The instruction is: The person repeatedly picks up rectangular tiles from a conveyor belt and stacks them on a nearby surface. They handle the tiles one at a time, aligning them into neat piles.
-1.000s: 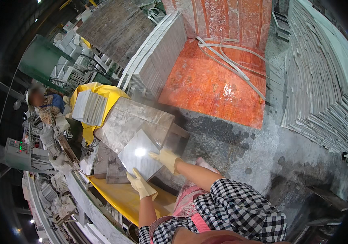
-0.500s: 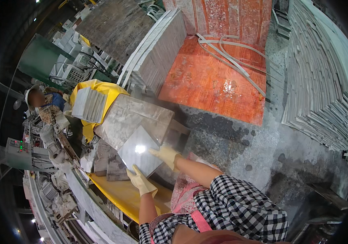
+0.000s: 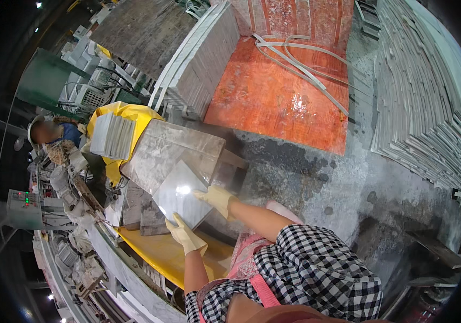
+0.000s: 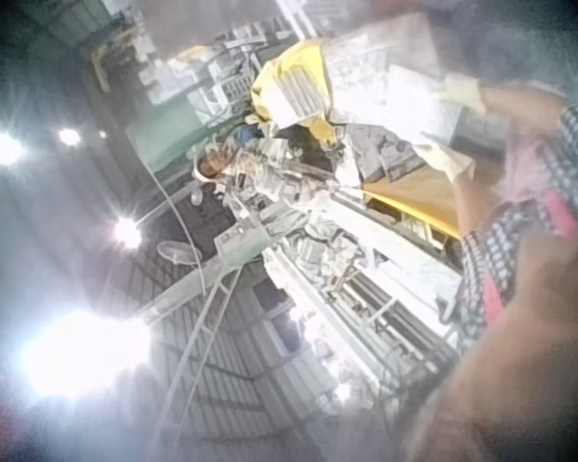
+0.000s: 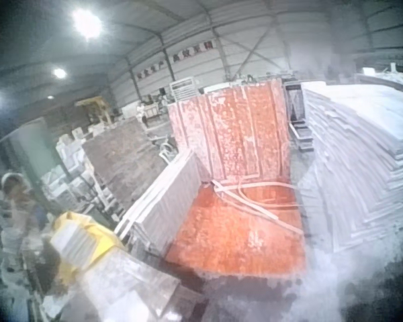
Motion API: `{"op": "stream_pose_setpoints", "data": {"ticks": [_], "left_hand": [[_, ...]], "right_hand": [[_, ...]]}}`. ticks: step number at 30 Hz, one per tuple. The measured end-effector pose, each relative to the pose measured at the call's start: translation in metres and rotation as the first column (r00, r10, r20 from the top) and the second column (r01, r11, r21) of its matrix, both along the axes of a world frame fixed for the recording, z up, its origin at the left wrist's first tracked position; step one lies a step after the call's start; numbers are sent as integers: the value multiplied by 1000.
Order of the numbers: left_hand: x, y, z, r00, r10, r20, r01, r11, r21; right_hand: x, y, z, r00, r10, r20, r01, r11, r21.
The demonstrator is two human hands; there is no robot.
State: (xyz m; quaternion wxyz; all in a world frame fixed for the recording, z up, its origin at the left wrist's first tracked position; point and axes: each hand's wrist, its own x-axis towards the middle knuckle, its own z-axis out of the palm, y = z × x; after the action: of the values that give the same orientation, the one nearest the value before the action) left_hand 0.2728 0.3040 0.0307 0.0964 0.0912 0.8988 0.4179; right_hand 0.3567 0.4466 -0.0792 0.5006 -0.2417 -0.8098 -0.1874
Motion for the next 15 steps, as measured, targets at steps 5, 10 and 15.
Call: {"op": "stream_pose_setpoints", "data": {"ticks": [5,10,15], "left_hand": [[-4,-2,-5,1000,-2,-4,2,1000,-6],[-23,-8,-26,993,-56,-108,48,996,-79],[-25,-12,-32,987,-59,-149,39,990,-135]], "right_hand": [[-16,-6,-47,912,239,333,-163,957,-239],[-1,4,-1,849,407,-336,-166,-398,-902],[21,8,72,859,99,-503,-316,-671,-671]]}}
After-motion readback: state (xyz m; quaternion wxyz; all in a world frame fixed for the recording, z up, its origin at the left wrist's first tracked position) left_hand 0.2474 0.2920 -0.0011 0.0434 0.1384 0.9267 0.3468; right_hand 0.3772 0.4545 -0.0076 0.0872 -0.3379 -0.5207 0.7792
